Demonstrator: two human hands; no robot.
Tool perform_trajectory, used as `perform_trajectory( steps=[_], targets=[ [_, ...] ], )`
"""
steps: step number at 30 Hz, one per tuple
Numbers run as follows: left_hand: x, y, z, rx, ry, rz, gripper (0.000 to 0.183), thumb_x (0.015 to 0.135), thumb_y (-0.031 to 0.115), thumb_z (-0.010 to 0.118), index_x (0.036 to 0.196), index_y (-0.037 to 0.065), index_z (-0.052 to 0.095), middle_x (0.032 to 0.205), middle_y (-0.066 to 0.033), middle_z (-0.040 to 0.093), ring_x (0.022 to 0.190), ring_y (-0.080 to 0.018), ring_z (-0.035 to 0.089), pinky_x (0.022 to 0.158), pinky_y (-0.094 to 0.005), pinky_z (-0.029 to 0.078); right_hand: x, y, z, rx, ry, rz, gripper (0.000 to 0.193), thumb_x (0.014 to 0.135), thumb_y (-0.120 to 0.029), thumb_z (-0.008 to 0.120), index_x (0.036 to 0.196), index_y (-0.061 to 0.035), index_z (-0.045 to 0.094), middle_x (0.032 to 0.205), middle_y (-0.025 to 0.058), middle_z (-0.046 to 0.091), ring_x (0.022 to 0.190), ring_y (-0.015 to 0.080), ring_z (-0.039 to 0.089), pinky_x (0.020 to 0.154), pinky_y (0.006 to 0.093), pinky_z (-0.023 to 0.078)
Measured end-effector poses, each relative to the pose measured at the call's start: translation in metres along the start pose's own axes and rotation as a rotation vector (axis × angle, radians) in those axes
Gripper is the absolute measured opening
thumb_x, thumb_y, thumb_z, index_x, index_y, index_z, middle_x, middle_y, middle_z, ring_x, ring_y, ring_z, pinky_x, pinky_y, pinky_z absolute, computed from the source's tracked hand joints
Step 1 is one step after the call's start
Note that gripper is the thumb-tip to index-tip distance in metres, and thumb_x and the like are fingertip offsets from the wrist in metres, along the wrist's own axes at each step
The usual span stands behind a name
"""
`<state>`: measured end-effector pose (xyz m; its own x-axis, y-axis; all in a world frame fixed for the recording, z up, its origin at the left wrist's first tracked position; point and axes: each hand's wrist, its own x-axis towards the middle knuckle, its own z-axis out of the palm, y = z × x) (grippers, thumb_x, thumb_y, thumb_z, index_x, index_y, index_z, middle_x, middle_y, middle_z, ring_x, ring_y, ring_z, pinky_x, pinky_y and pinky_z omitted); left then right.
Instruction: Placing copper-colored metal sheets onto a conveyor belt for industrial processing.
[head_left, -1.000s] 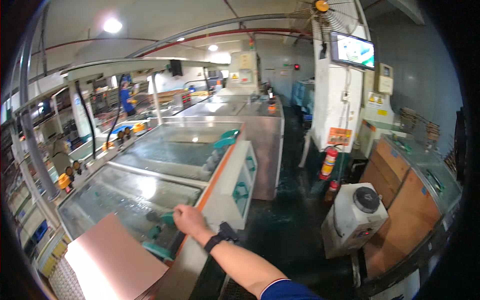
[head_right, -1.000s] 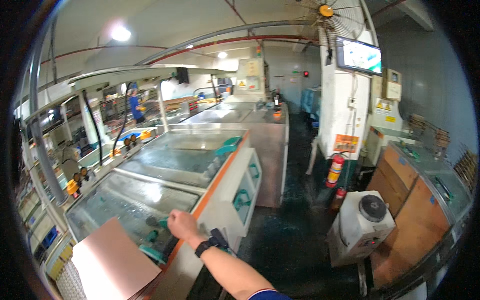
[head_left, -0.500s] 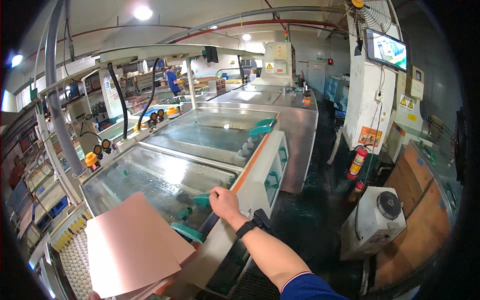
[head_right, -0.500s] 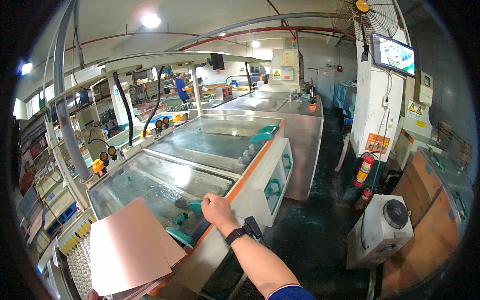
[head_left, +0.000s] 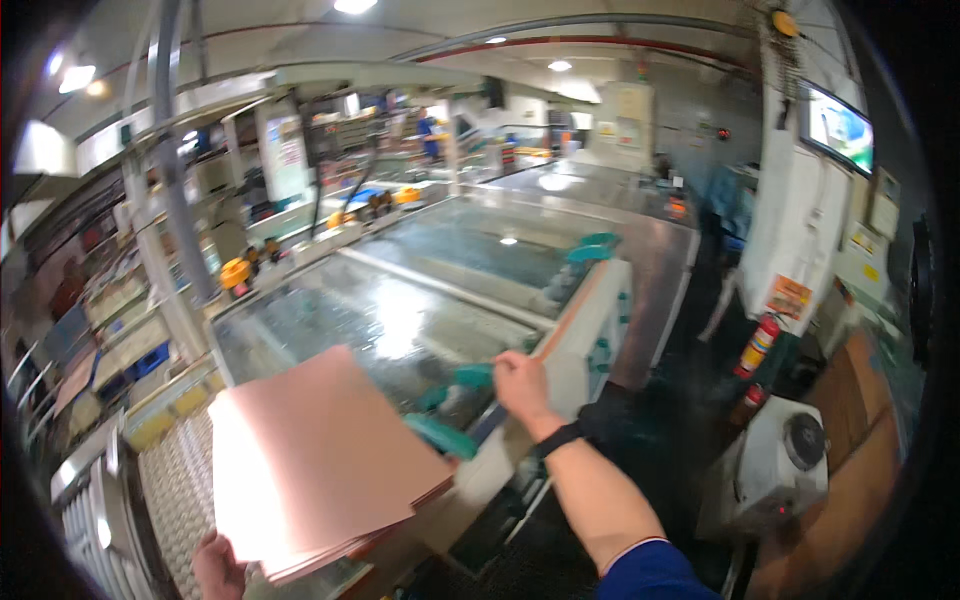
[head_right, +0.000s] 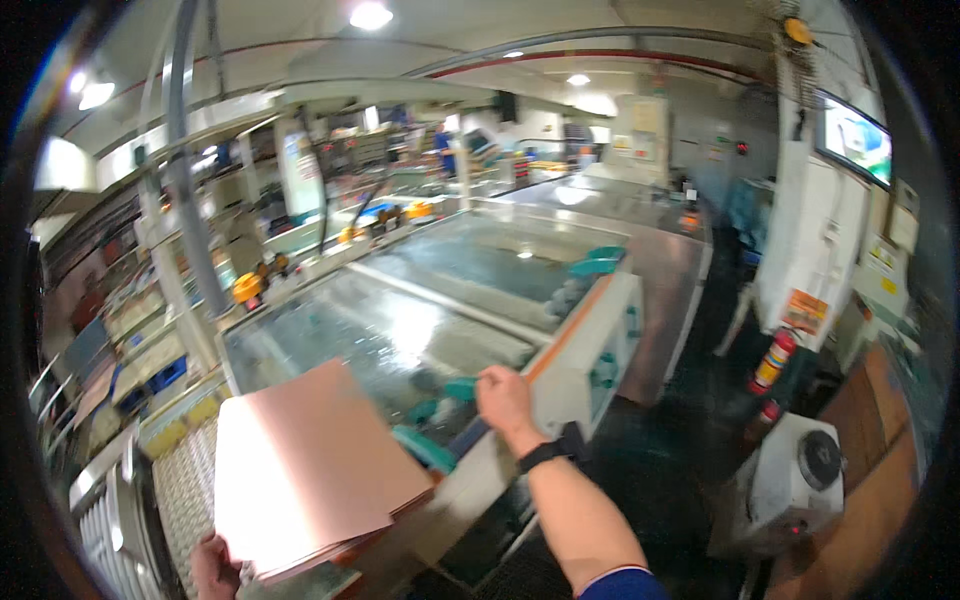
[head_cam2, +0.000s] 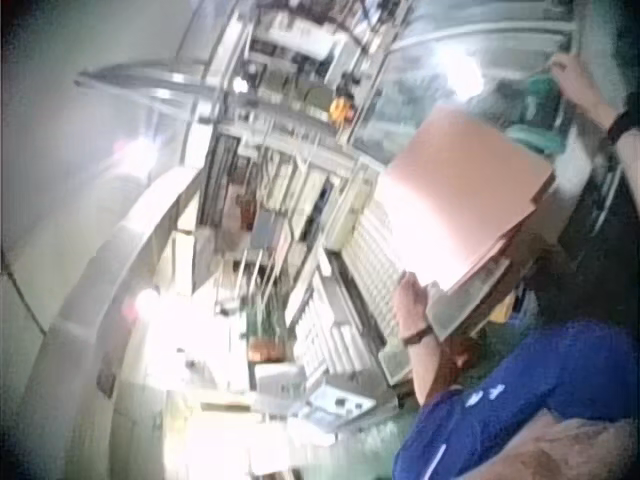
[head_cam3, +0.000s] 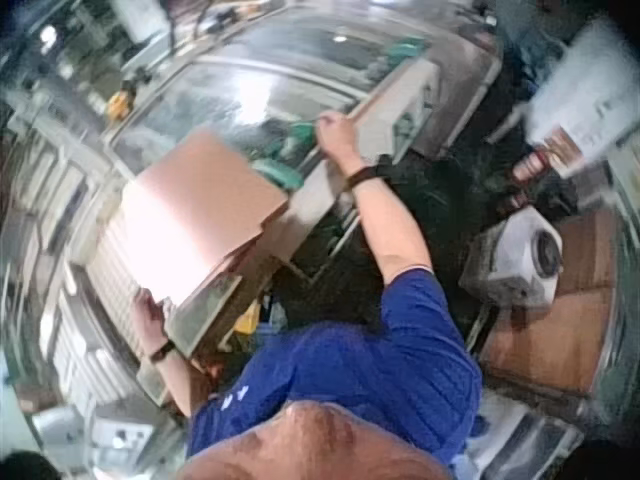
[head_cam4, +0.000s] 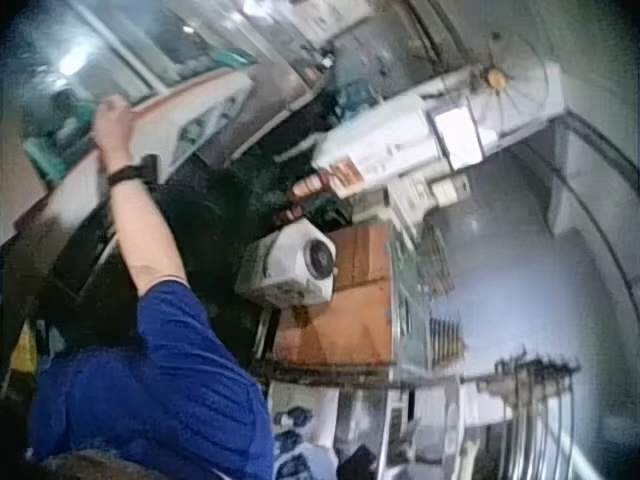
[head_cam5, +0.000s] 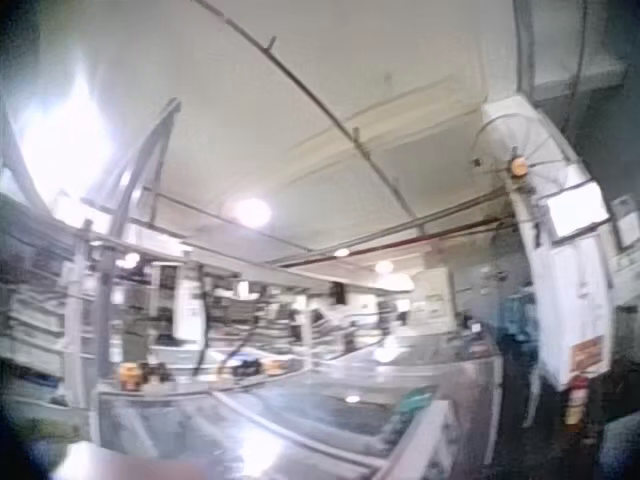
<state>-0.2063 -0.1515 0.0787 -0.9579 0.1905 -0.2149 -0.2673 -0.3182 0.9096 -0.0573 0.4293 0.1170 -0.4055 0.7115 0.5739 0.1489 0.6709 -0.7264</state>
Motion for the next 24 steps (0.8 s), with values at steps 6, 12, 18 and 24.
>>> perform_trajectory(
  steps=[6, 12, 18, 24],
  targets=[
    [-0.010, 0.035, 0.017, -0.178, 0.070, 0.100, 0.014, 0.097, 0.006, 0.054, 0.104, -0.003, 0.062, 0.084, -0.0046, 0.064, 0.071, -0.0142, 0.060, 0.069, -0.0294, 0.051, 0.005, 0.025, -0.023, -0.060, -0.048, -0.018, 0.020, 0.091, -0.012, 0.055, 0.095, 0.0007, 0.070, 0.090, 0.0190, 0.070, 0.088, 0.0294, 0.067, 0.079, 0.0387, 0.051],
    [-0.010, 0.076, -0.105, -0.096, 0.308, 0.220, 0.020, 0.102, 0.010, 0.048, 0.093, 0.003, 0.064, 0.075, -0.0012, 0.062, 0.062, -0.0129, 0.056, 0.063, -0.0285, 0.048, 0.018, 0.038, -0.019, -0.056, -0.057, -0.044, 0.023, 0.094, -0.014, 0.053, 0.093, 0.0043, 0.067, 0.081, 0.0110, 0.064, 0.076, 0.0222, 0.060, 0.071, 0.0348, 0.045],
    [0.022, 0.070, -0.208, -0.089, 0.442, 0.232, 0.017, 0.099, 0.006, 0.048, 0.094, 0.003, 0.064, 0.073, -0.0017, 0.061, 0.060, -0.0129, 0.055, 0.060, -0.0287, 0.048, 0.015, 0.030, -0.019, -0.064, -0.073, 0.039, 0.024, 0.096, -0.017, 0.054, 0.095, 0.0044, 0.066, 0.087, 0.0092, 0.065, 0.085, 0.0205, 0.060, 0.077, 0.0339, 0.045],
    [0.077, 0.011, -0.242, 0.181, 0.434, 0.004, 0.014, 0.082, -0.004, 0.051, 0.088, -0.003, 0.064, 0.074, -0.0087, 0.062, 0.058, -0.0199, 0.058, 0.047, -0.0338, 0.043, 0.021, 0.058, -0.026, -0.062, -0.051, 0.029, 0.019, 0.094, -0.012, 0.052, 0.090, 0.0032, 0.062, 0.073, -0.0002, 0.047, 0.070, 0.0114, 0.044, 0.066, 0.0291, 0.037]
  ],
)
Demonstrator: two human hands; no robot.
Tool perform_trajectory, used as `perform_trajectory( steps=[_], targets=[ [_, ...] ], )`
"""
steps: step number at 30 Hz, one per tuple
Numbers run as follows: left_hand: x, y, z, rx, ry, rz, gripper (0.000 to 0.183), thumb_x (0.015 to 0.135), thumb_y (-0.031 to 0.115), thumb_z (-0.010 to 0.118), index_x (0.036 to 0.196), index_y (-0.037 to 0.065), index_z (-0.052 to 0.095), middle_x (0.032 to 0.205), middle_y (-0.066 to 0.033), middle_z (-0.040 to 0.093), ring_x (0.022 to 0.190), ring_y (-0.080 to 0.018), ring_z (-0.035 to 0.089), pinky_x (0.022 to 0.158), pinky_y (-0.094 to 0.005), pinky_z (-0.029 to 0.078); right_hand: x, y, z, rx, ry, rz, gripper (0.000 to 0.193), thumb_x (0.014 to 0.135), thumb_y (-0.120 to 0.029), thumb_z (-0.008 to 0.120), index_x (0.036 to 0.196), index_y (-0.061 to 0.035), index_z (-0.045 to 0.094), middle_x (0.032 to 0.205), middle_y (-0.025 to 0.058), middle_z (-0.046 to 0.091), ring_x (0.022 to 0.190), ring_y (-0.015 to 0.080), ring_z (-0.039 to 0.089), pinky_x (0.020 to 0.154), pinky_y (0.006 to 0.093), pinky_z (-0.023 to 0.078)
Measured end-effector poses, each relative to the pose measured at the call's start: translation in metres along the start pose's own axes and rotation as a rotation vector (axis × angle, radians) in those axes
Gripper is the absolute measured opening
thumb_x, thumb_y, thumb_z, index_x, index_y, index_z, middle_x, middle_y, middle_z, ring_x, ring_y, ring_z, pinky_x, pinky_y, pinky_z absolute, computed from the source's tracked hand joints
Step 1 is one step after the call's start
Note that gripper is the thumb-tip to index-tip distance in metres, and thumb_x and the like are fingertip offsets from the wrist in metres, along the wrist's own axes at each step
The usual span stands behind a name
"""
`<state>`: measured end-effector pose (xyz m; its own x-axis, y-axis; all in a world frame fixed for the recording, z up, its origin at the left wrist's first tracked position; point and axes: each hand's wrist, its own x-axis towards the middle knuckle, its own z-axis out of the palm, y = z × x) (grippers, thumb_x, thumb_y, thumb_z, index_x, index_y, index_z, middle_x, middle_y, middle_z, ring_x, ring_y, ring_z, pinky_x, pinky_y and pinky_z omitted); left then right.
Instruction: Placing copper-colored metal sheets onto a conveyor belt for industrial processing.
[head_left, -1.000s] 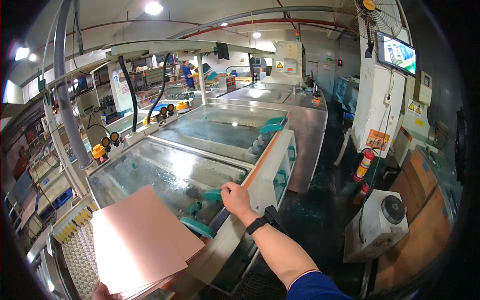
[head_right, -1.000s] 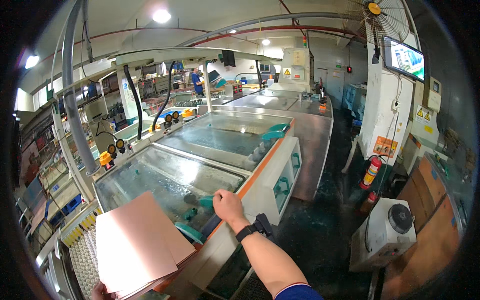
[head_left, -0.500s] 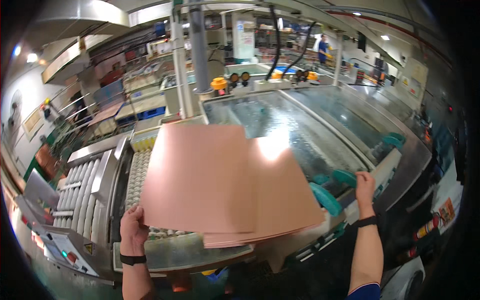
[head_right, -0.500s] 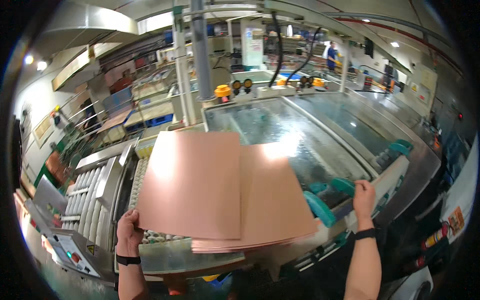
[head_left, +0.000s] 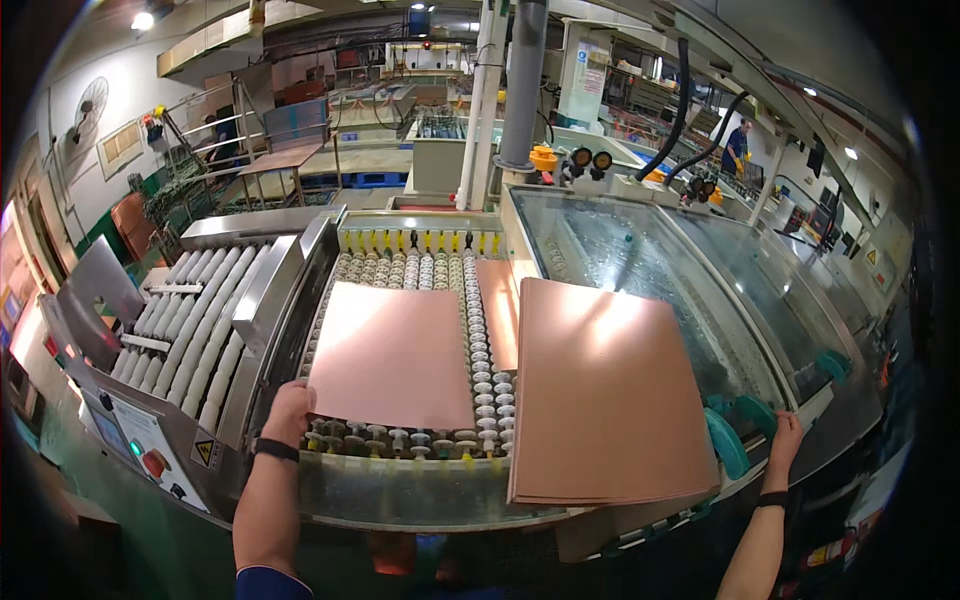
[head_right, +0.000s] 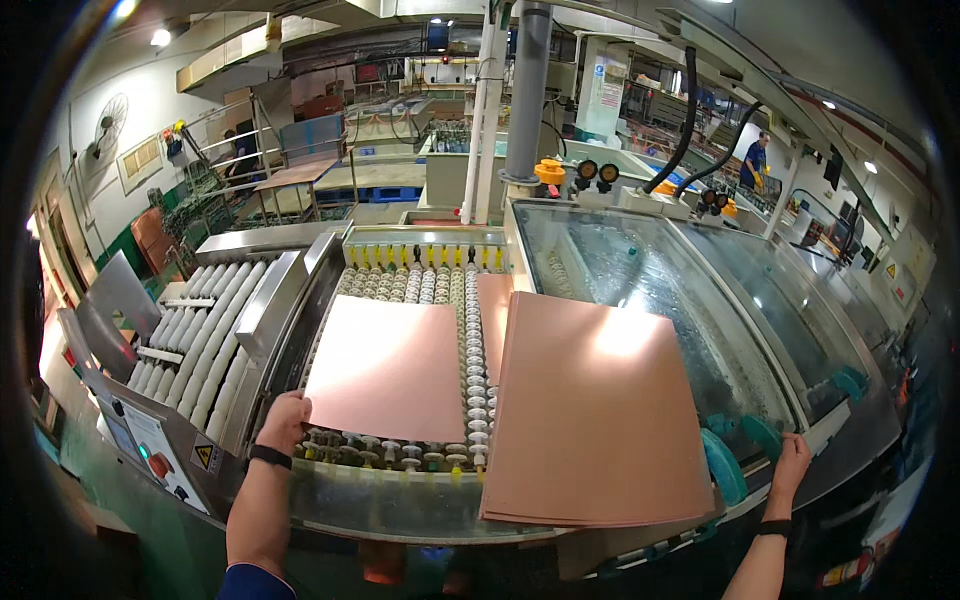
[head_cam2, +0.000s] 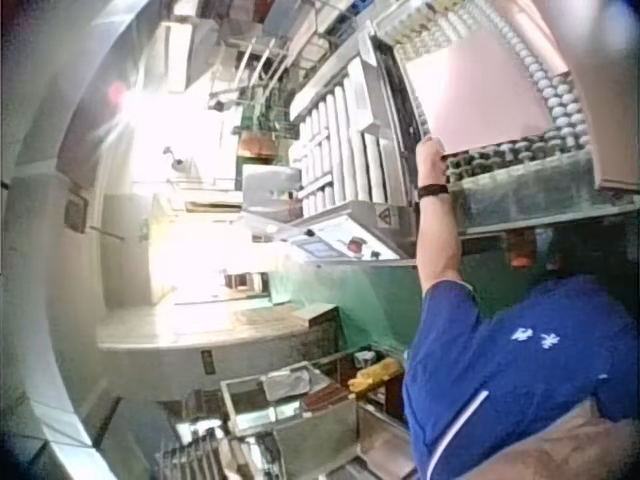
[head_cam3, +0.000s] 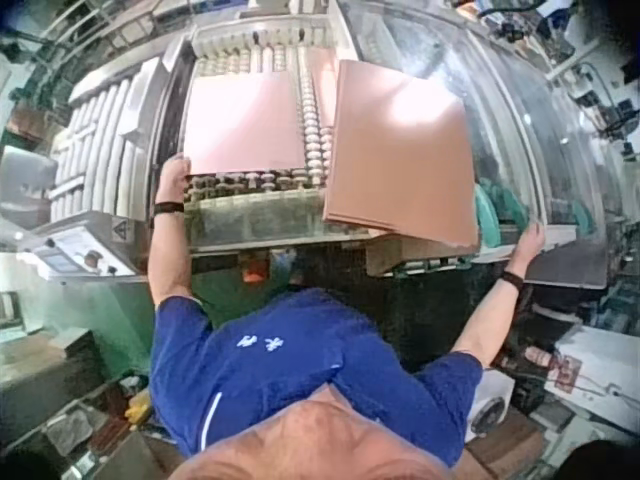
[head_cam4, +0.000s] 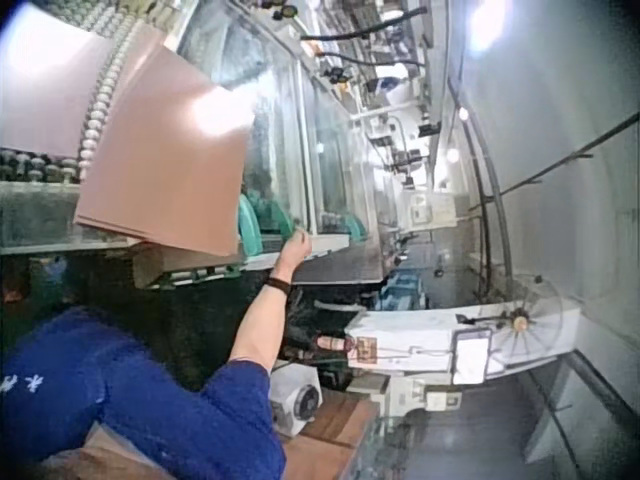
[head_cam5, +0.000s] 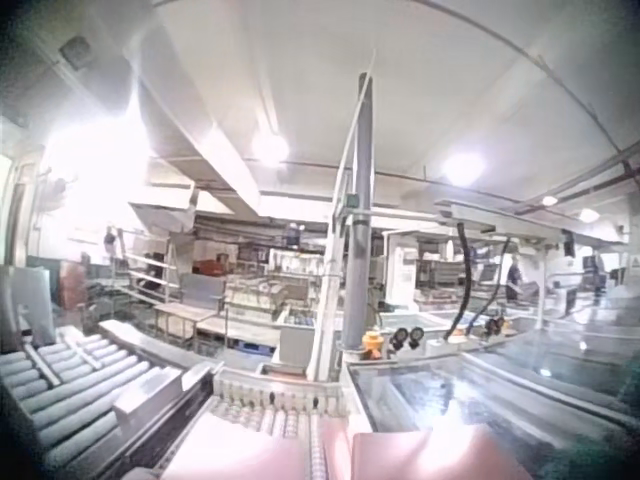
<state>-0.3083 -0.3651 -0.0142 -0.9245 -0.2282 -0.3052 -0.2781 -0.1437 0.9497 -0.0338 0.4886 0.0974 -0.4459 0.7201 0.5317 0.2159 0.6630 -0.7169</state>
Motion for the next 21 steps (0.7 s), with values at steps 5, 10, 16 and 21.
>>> perform_trajectory(
  steps=[5, 10, 16, 21],
  targets=[
    [0.039, -0.040, -0.015, 0.452, 0.069, -0.048, 0.013, 0.083, 0.003, 0.052, 0.086, -0.004, 0.062, 0.075, -0.0140, 0.063, 0.059, -0.0263, 0.062, 0.050, -0.0397, 0.050, 0.000, -0.005, 0.008, -0.031, 0.016, 0.003, 0.019, 0.094, -0.012, 0.052, 0.090, 0.0032, 0.062, 0.073, 0.0003, 0.049, 0.071, 0.0117, 0.046, 0.067, 0.0297, 0.039],
    [0.038, -0.038, 0.020, 0.664, 0.100, 0.052, 0.019, 0.083, 0.007, 0.056, 0.089, -0.008, 0.066, 0.076, -0.0169, 0.068, 0.060, -0.0281, 0.065, 0.050, -0.0395, 0.050, -0.002, 0.001, -0.006, -0.008, 0.011, 0.021, 0.020, 0.094, -0.012, 0.052, 0.091, 0.0036, 0.064, 0.075, 0.0014, 0.053, 0.073, 0.0126, 0.049, 0.071, 0.0299, 0.042],
    [0.024, -0.025, 0.030, 1.144, 0.143, 0.185, 0.028, 0.081, 0.023, 0.061, 0.081, -0.004, 0.070, 0.081, -0.0234, 0.069, 0.075, -0.0379, 0.067, 0.068, -0.0458, 0.052, 0.004, 0.013, -0.005, -0.068, -0.004, -0.026, 0.022, 0.092, -0.016, 0.054, 0.091, 0.0040, 0.065, 0.081, 0.0074, 0.062, 0.080, 0.0176, 0.058, 0.078, 0.0335, 0.046],
    [0.012, -0.024, 0.036, 1.164, 0.120, 0.212, 0.035, 0.078, 0.028, 0.064, 0.082, -0.006, 0.070, 0.089, -0.0285, 0.069, 0.090, -0.0450, 0.067, 0.079, -0.0487, 0.053, -0.005, -0.013, -0.004, 0.005, 0.009, 0.010, 0.022, 0.091, -0.015, 0.055, 0.091, 0.0033, 0.066, 0.083, 0.0083, 0.064, 0.083, 0.0184, 0.060, 0.079, 0.0331, 0.046]
  ],
)
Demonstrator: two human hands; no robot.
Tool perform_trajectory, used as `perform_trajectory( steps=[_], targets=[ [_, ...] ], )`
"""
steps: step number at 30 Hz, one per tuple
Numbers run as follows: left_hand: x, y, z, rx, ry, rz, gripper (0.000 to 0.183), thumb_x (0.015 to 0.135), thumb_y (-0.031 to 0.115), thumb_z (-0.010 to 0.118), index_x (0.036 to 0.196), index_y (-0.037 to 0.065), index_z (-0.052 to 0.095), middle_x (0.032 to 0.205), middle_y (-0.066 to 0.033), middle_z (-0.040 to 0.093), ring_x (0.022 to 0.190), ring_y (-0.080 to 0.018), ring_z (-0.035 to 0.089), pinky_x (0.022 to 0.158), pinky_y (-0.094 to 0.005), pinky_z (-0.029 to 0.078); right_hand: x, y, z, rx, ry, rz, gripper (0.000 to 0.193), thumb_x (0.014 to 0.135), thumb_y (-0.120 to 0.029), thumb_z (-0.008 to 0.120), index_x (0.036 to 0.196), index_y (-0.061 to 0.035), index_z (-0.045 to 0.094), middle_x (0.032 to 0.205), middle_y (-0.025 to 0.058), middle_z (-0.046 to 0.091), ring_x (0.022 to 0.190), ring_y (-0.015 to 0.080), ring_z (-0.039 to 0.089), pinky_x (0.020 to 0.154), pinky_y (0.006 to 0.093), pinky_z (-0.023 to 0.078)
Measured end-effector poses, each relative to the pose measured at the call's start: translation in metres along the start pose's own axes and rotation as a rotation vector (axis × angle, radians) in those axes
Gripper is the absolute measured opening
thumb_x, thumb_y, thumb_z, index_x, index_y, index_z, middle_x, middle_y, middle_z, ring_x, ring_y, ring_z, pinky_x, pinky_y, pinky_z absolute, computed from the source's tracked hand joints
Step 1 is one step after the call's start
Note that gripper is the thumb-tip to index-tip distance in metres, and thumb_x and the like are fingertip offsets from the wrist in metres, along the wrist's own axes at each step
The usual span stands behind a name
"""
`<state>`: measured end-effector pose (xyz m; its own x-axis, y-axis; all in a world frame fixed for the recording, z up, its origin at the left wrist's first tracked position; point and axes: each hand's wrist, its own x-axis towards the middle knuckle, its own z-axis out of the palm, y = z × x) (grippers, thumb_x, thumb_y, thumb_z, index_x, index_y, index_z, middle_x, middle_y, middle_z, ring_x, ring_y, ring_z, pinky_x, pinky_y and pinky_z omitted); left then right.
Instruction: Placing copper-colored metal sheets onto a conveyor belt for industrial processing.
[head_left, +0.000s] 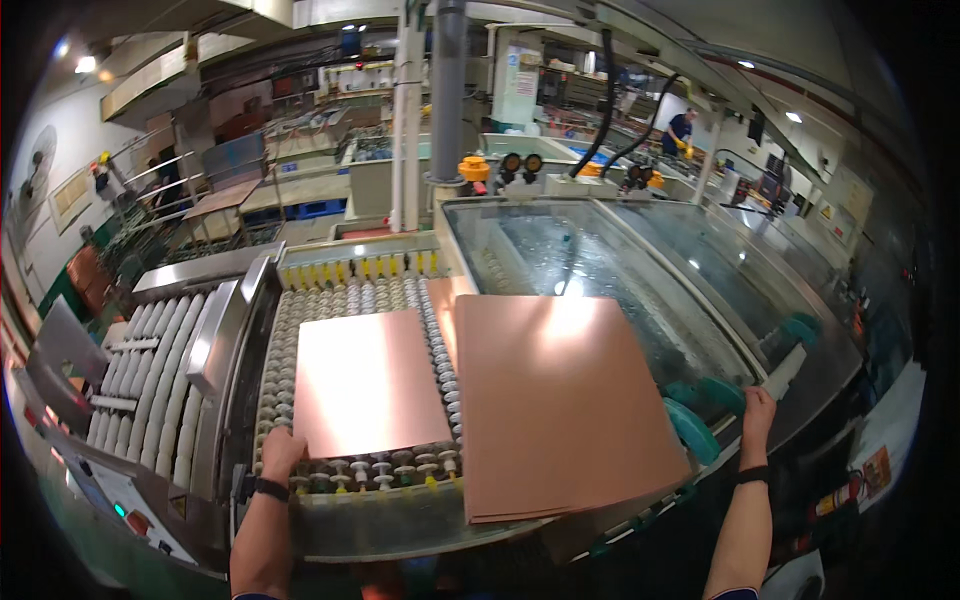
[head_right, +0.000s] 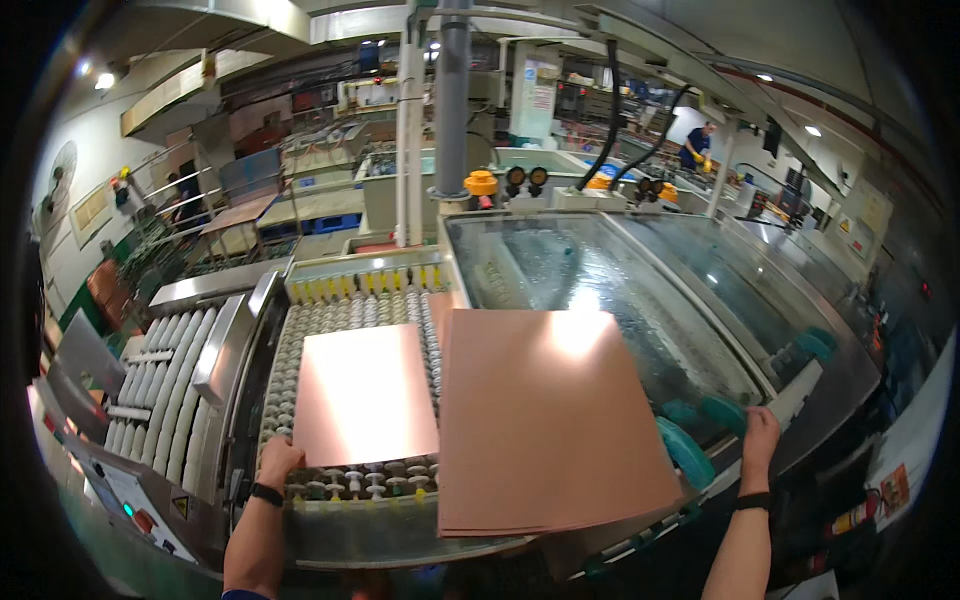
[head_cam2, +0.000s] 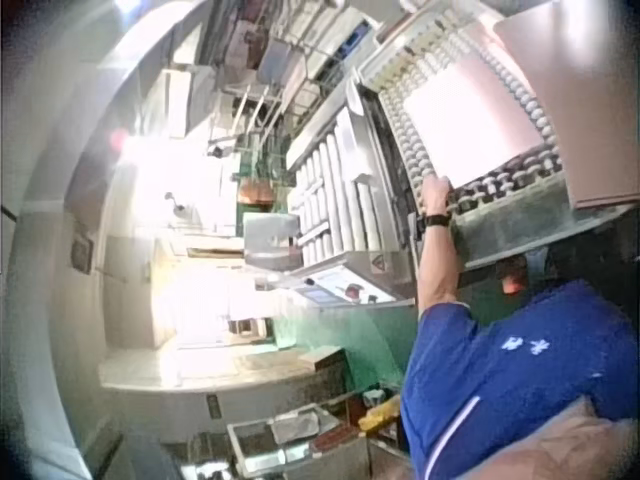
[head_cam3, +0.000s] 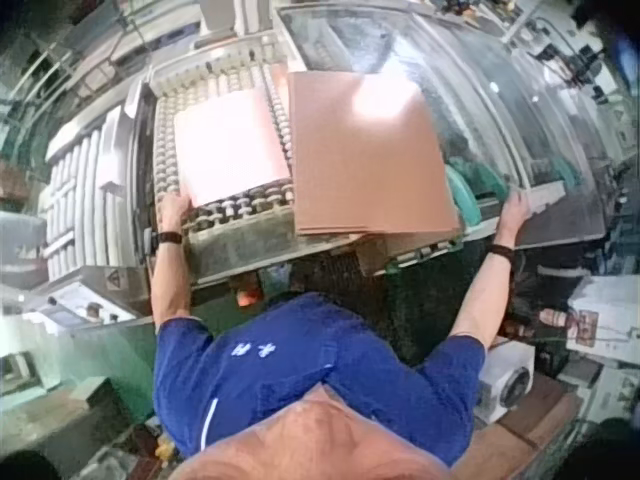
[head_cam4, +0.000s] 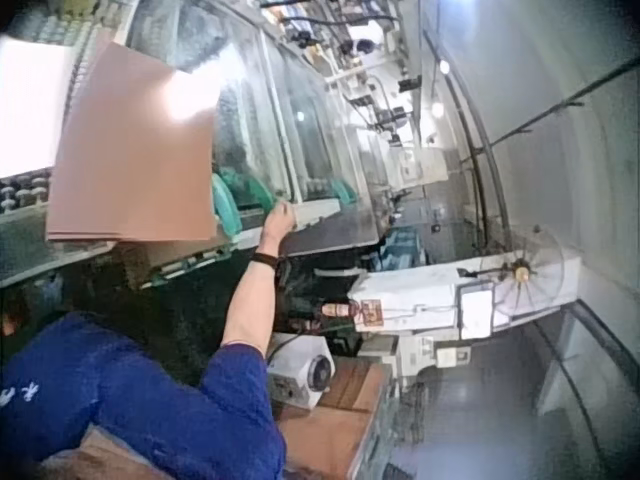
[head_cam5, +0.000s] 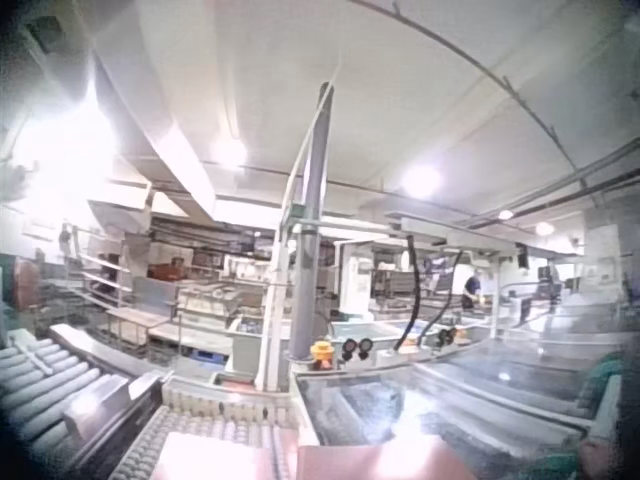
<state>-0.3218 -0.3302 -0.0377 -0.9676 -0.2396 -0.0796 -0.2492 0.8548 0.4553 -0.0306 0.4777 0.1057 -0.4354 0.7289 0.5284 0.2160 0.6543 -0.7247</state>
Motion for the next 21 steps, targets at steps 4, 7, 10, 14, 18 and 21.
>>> perform_trajectory(
  steps=[4, 7, 10, 14, 18, 21],
  targets=[
    [0.011, -0.004, 0.018, -0.074, 0.009, 0.110, 0.034, 0.066, 0.024, 0.066, 0.074, -0.009, 0.066, 0.077, -0.0314, 0.064, 0.079, -0.0480, 0.065, 0.070, -0.0511, 0.049, -0.001, 0.014, -0.001, -0.099, 0.046, -0.028, 0.018, 0.091, -0.010, 0.057, 0.093, 0.0006, 0.071, 0.091, 0.0161, 0.071, 0.089, 0.0261, 0.067, 0.085, 0.0356, 0.049],
    [0.019, -0.023, 0.036, -0.101, 0.127, 0.076, 0.038, 0.071, 0.029, 0.073, 0.076, -0.007, 0.063, 0.073, -0.0272, 0.065, 0.072, -0.0432, 0.066, 0.065, -0.0480, 0.050, -0.007, -0.005, 0.022, -0.020, 0.046, -0.012, 0.019, 0.087, -0.013, 0.060, 0.091, 0.0013, 0.072, 0.089, 0.0187, 0.071, 0.087, 0.0322, 0.068, 0.081, 0.0390, 0.052],
    [0.073, -0.106, 0.049, -0.216, 0.015, -0.109, 0.038, 0.080, 0.024, 0.074, 0.068, -0.007, 0.056, 0.068, -0.0206, 0.065, 0.060, -0.0300, 0.066, 0.055, -0.0414, 0.050, -0.007, -0.031, 0.038, 0.048, 0.031, -0.008, 0.021, 0.086, -0.015, 0.059, 0.091, 0.0017, 0.071, 0.081, 0.0185, 0.069, 0.080, 0.0310, 0.068, 0.074, 0.0400, 0.052],
    [0.047, -0.021, 0.044, -0.511, -0.122, -0.046, 0.007, 0.074, -0.014, 0.060, 0.074, -0.008, 0.056, 0.056, -0.0149, 0.056, 0.039, -0.0257, 0.053, 0.036, -0.0400, 0.038, -0.014, -0.028, 0.009, 0.057, 0.051, 0.034, 0.022, 0.088, -0.015, 0.057, 0.091, 0.0031, 0.070, 0.075, 0.0134, 0.065, 0.073, 0.0247, 0.063, 0.069, 0.0377, 0.049],
    [0.009, 0.033, 0.018, -0.333, -0.091, -0.032, 0.013, 0.074, -0.015, 0.058, 0.069, -0.005, 0.051, 0.053, -0.0110, 0.049, 0.038, -0.0247, 0.046, 0.037, -0.0397, 0.032, -0.011, -0.024, 0.008, 0.036, 0.041, 0.054, 0.022, 0.087, -0.016, 0.058, 0.093, 0.0016, 0.072, 0.078, 0.0154, 0.068, 0.074, 0.0291, 0.066, 0.070, 0.0393, 0.051],
    [0.027, 0.009, 0.029, -0.529, -0.112, -0.074, 0.022, 0.075, -0.015, 0.057, 0.062, -0.002, 0.046, 0.051, -0.0091, 0.043, 0.039, -0.0229, 0.041, 0.039, -0.0390, 0.029, -0.009, -0.027, 0.011, 0.048, 0.022, 0.060, 0.023, 0.087, -0.016, 0.059, 0.093, 0.0016, 0.072, 0.080, 0.0161, 0.069, 0.077, 0.0293, 0.067, 0.071, 0.0392, 0.052]
  ],
)
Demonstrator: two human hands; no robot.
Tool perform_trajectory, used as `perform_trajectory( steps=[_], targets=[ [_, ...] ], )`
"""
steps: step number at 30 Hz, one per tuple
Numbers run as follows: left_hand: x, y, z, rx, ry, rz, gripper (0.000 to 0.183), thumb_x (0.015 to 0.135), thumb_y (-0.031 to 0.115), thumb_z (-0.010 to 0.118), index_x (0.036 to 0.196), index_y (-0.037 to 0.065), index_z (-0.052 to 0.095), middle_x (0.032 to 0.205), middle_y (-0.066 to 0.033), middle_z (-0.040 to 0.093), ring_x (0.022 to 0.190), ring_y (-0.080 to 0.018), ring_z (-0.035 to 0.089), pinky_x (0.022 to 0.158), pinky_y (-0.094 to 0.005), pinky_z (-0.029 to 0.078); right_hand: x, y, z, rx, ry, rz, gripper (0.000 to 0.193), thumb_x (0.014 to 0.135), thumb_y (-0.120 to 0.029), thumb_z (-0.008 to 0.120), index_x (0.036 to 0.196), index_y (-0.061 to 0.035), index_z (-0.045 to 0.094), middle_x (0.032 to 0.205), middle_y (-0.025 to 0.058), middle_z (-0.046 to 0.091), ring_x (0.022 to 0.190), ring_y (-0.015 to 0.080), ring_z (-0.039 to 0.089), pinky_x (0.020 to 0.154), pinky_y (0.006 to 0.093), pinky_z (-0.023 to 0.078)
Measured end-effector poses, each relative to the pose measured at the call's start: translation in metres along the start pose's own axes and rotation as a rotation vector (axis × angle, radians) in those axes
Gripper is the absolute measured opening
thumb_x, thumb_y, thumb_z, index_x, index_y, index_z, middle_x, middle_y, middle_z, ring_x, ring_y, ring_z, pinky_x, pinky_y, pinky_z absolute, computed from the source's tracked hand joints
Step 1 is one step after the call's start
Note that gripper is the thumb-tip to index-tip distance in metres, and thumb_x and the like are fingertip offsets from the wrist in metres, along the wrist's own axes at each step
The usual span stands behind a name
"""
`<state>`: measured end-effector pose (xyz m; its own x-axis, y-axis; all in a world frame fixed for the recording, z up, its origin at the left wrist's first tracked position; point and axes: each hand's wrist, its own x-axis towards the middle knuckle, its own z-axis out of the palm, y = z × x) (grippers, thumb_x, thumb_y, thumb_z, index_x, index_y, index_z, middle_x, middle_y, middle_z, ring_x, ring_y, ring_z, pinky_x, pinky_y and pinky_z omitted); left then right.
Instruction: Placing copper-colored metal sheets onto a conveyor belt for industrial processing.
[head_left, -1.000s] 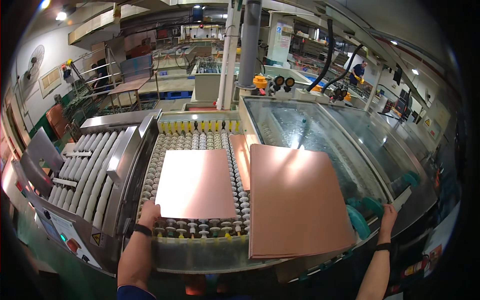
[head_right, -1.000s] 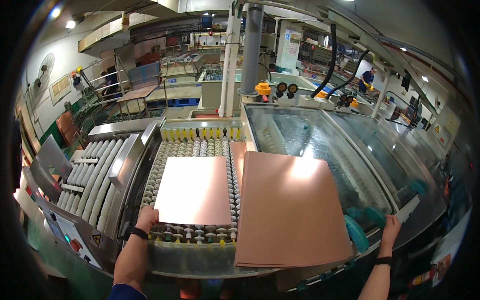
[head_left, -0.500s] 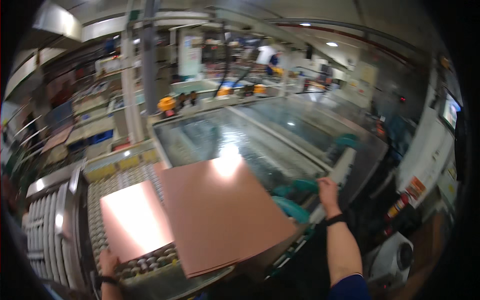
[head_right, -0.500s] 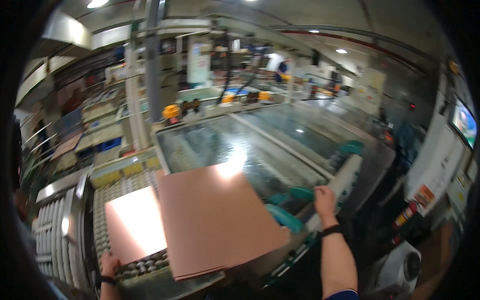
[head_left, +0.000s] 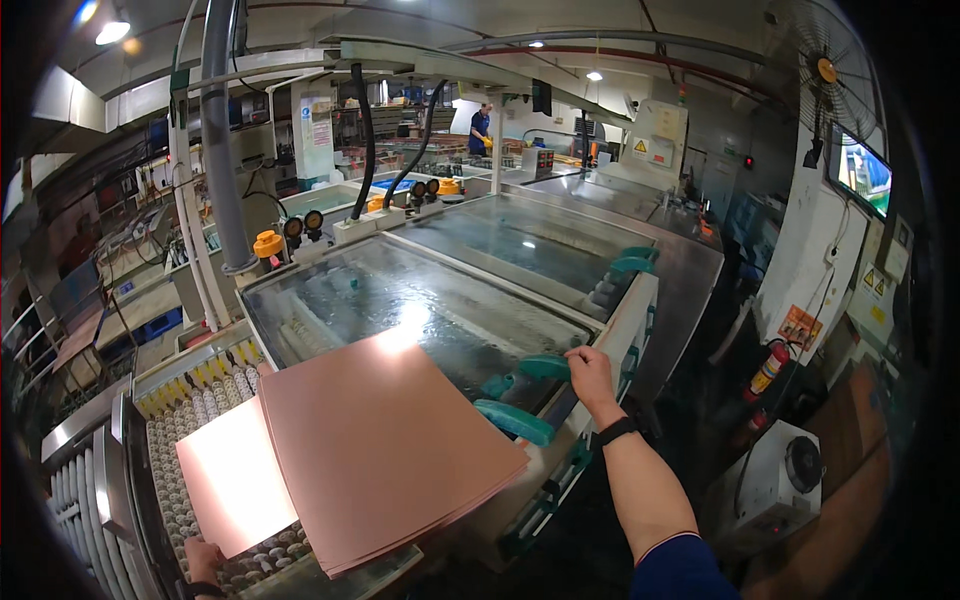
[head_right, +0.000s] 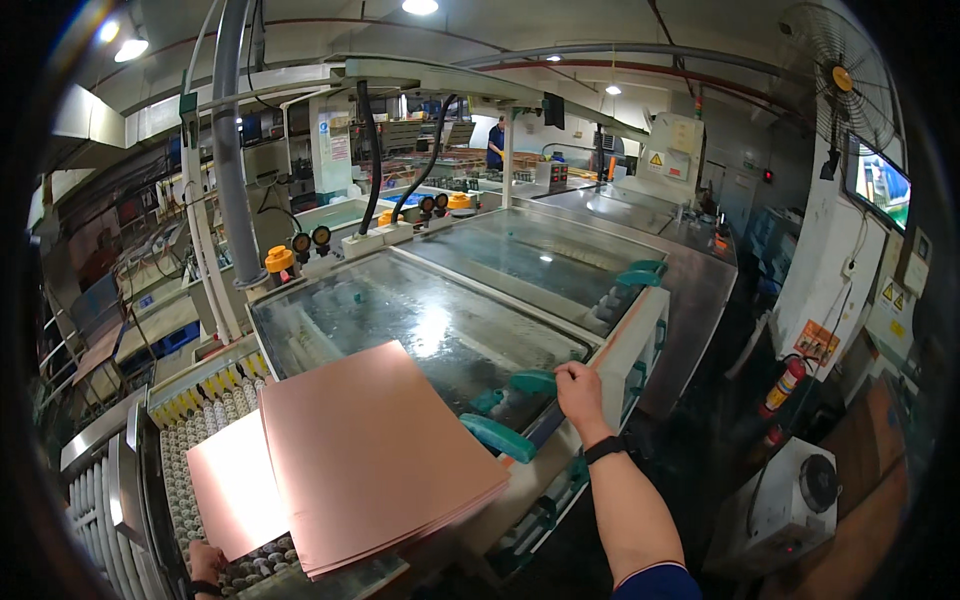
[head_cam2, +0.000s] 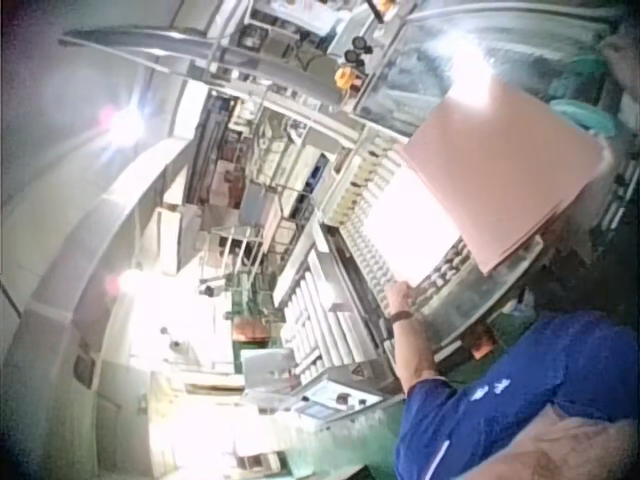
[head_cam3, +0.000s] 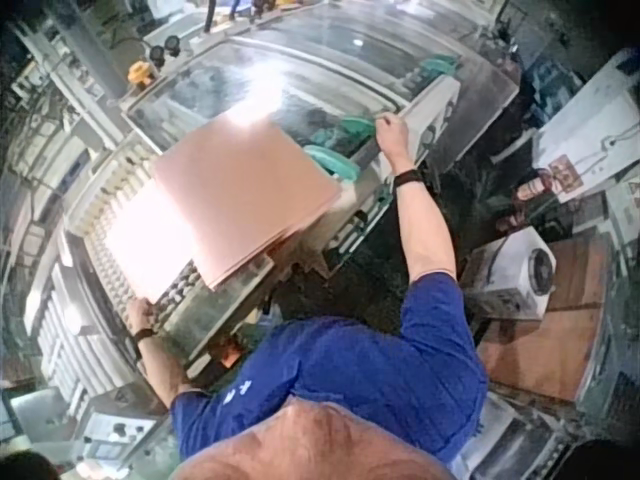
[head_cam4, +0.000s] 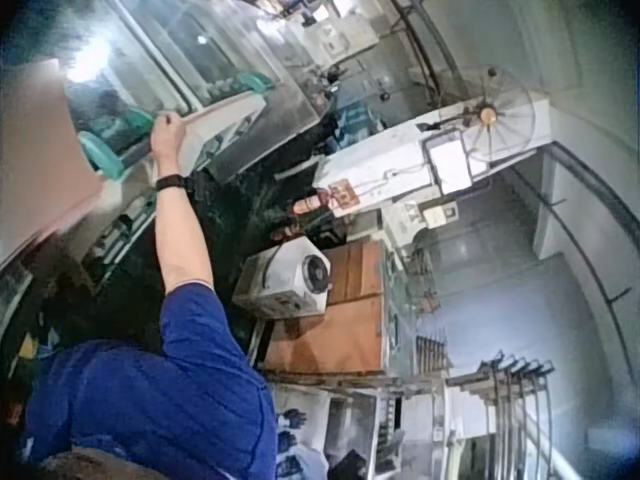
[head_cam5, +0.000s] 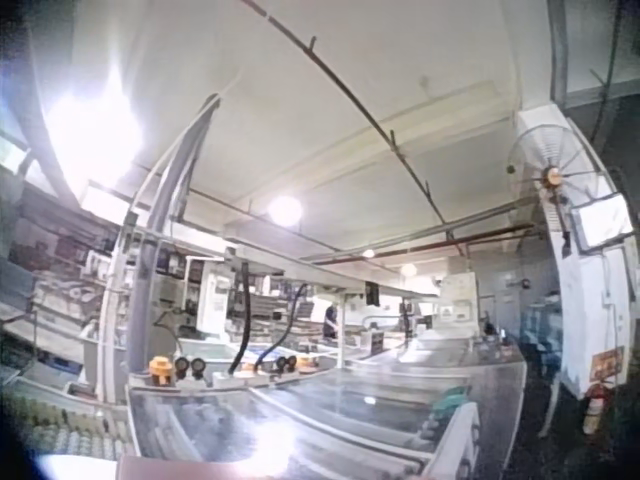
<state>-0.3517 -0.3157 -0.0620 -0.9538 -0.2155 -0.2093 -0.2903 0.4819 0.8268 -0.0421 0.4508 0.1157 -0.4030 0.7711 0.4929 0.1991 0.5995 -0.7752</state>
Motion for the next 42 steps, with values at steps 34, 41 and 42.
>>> perform_trajectory(
  steps=[34, 41, 42],
  targets=[
    [-0.041, 0.054, 0.021, 0.148, -0.044, -0.109, 0.029, 0.082, -0.010, 0.060, 0.055, -0.004, 0.050, 0.051, -0.0135, 0.052, 0.037, -0.0204, 0.042, 0.037, -0.0360, 0.030, -0.003, -0.007, -0.001, 0.017, -0.005, 0.020, 0.024, 0.087, -0.019, 0.057, 0.093, -0.0011, 0.072, 0.085, 0.0175, 0.070, 0.081, 0.0333, 0.067, 0.073, 0.0412, 0.052],
    [0.004, 0.017, 0.034, -0.062, -0.117, 0.053, 0.010, 0.071, -0.010, 0.060, 0.060, -0.010, 0.061, 0.048, -0.0138, 0.054, 0.036, -0.0214, 0.048, 0.034, -0.0321, 0.029, -0.003, -0.001, -0.003, 0.013, 0.013, 0.002, 0.024, 0.086, -0.018, 0.057, 0.094, 0.0006, 0.072, 0.083, 0.0176, 0.071, 0.079, 0.0327, 0.068, 0.072, 0.0403, 0.052],
    [0.009, 0.012, 0.033, -0.063, -0.113, 0.052, 0.010, 0.071, -0.010, 0.060, 0.060, -0.010, 0.061, 0.048, -0.0138, 0.054, 0.036, -0.0214, 0.048, 0.034, -0.0321, 0.029, -0.002, -0.002, -0.002, 0.025, 0.002, 0.022, 0.025, 0.086, -0.017, 0.057, 0.094, 0.0010, 0.072, 0.083, 0.0177, 0.071, 0.079, 0.0325, 0.068, 0.072, 0.0401, 0.052]
  ],
)
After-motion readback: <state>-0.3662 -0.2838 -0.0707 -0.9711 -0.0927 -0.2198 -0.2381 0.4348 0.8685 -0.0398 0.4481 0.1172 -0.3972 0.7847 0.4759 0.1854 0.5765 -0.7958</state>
